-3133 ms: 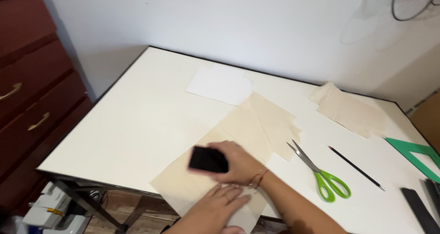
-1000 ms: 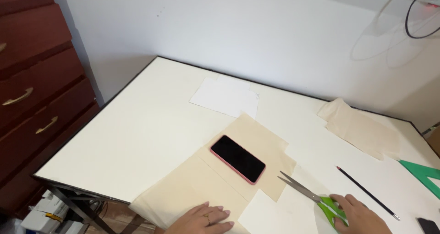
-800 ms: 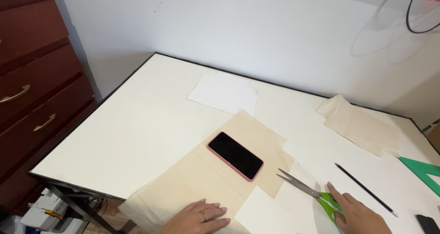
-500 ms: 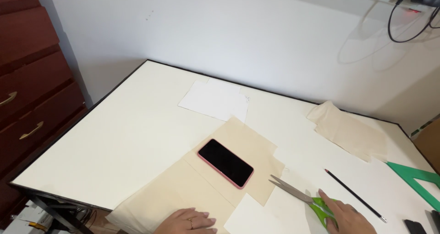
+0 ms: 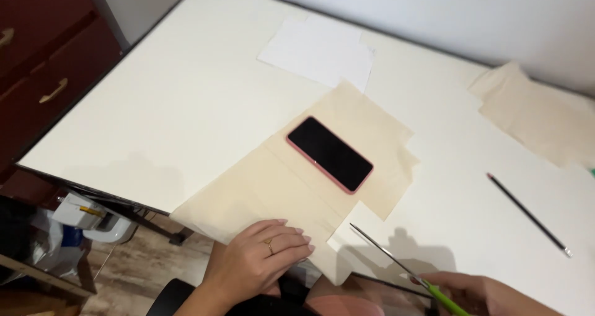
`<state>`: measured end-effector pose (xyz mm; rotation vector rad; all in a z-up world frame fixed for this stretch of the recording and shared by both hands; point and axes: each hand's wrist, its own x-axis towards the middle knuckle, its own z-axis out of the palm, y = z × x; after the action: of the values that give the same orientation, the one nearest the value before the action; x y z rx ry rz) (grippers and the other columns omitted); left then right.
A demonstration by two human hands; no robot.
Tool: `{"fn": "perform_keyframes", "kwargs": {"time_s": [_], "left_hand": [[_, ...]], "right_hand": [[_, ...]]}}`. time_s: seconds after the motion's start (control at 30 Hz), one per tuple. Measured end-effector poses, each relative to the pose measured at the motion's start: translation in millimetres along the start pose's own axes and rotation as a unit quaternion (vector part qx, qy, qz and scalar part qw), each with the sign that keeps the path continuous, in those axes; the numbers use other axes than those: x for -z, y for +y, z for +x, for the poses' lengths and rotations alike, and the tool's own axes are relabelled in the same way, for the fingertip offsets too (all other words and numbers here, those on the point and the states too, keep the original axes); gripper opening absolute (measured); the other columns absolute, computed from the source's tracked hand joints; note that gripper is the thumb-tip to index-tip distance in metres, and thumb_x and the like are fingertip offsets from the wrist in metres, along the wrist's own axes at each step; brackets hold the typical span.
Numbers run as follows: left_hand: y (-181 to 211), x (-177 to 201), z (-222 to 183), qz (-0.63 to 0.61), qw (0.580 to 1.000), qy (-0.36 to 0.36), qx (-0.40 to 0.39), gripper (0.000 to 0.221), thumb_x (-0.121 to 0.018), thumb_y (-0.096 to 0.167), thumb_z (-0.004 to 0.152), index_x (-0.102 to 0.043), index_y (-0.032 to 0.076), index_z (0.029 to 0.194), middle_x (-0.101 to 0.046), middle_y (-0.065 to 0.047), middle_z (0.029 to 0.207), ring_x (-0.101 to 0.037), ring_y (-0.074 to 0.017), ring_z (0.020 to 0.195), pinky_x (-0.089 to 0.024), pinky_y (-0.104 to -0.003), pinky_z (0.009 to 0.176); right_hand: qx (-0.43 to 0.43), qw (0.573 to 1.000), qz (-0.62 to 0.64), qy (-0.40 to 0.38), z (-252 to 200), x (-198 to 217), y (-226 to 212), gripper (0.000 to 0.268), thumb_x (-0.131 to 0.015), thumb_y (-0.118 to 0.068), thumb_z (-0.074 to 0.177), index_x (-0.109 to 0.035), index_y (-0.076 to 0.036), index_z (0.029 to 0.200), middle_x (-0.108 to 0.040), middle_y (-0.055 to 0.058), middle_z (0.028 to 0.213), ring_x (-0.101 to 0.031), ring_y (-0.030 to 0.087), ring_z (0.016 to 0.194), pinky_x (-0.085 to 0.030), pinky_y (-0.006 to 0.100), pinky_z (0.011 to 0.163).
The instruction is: Cutting fabric with scissors and organizing materials for a sewing project
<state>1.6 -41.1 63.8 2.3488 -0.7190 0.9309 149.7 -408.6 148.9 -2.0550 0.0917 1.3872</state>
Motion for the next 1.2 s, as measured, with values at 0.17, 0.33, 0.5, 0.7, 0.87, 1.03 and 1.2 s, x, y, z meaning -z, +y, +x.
{"fn": "perform_keyframes", "kwargs": {"time_s": [0.17, 0.33, 0.5, 0.7, 0.87, 1.03, 1.2], "left_hand": [[-2.4, -2.1, 3.3, -0.007, 1.0, -0.004, -0.007, 0.025, -0.053, 0.017, 0.107, -0.073, 0.007, 0.118, -0.073, -0.005, 0.12, -0.072, -0.0235, 0.111, -0.054, -0.043, 0.101], [-4.0, -2.1, 8.5, -0.037, 0.999, 0.031, 0.002, 0.037, -0.039, 0.017, 0.11, -0.074, 0.006, 0.116, -0.074, -0.007, 0.118, -0.073, -0.0244, 0.108, -0.056, -0.045, 0.1], [-7.1, -2.5, 10.7, -0.03, 0.999, 0.02, 0.006, 0.025, -0.052, 0.012, 0.106, -0.076, 0.009, 0.112, -0.075, -0.003, 0.115, -0.074, -0.021, 0.105, -0.056, -0.04, 0.099], [-8.2, -5.5, 14.5, -0.032, 0.999, 0.006, 0.004, 0.021, -0.056, 0.01, 0.105, -0.076, 0.009, 0.113, -0.075, -0.003, 0.115, -0.074, -0.0213, 0.106, -0.056, -0.041, 0.1], [-7.6, -6.6, 18.1, -0.016, 1.0, 0.006, -0.002, 0.022, -0.055, 0.011, 0.105, -0.076, 0.01, 0.111, -0.076, -0.002, 0.113, -0.074, -0.019, 0.105, -0.057, -0.039, 0.099], [-7.6, -8.3, 19.3, 0.006, 1.0, 0.019, -0.017, 0.013, -0.065, 0.007, 0.101, -0.076, 0.01, 0.108, -0.077, -0.002, 0.11, -0.075, -0.0176, 0.101, -0.058, -0.037, 0.098], [-8.1, -4.8, 22.3, -0.002, 1.0, 0.004, -0.014, 0.015, -0.062, 0.008, 0.102, -0.076, 0.009, 0.109, -0.077, -0.003, 0.11, -0.075, -0.0182, 0.103, -0.057, -0.038, 0.099]], "right_hand": [[0.089, 0.985, -0.104, -0.105, 33.3, 28.6, 27.0, 0.077, -0.079, -0.058, 0.069, -0.079, -0.02, 0.136, -0.086, -0.008, 0.128, -0.079, 0.007, 0.113, -0.056, 0.022, 0.098], [0.119, 0.972, 0.126, -0.16, 52.4, 22.6, 47.0, 0.069, -0.072, -0.019, 0.091, -0.046, -0.012, 0.154, -0.072, 0.005, 0.15, -0.071, 0.025, 0.085, -0.058, 0.035, 0.072], [0.236, 0.951, 0.006, -0.201, 49.4, -2.6, -16.2, 0.065, -0.065, -0.04, 0.092, -0.057, -0.006, 0.146, -0.066, 0.002, 0.105, -0.071, 0.012, 0.065, -0.063, 0.027, 0.067], [0.13, 0.975, 0.018, -0.179, 55.3, -6.5, -33.0, 0.06, -0.068, -0.038, 0.087, -0.072, -0.007, 0.138, -0.059, 0.004, 0.07, -0.073, 0.017, 0.049, -0.055, 0.025, 0.049], [0.114, 0.979, -0.003, -0.167, 54.3, -7.4, -39.4, 0.058, -0.068, -0.037, 0.086, -0.075, -0.011, 0.138, -0.062, 0.007, 0.061, -0.068, 0.015, 0.045, -0.058, 0.028, 0.052], [0.109, 0.979, 0.017, -0.169, 55.7, -3.1, -41.6, 0.055, -0.071, -0.03, 0.087, -0.078, -0.008, 0.136, -0.059, 0.008, 0.066, -0.069, 0.016, 0.045, -0.053, 0.028, 0.053], [0.106, 0.978, 0.015, -0.177, 62.7, -1.0, -38.9, 0.057, -0.071, -0.032, 0.086, -0.076, -0.011, 0.138, -0.059, 0.009, 0.063, -0.067, 0.016, 0.043, -0.053, 0.028, 0.05]]}}
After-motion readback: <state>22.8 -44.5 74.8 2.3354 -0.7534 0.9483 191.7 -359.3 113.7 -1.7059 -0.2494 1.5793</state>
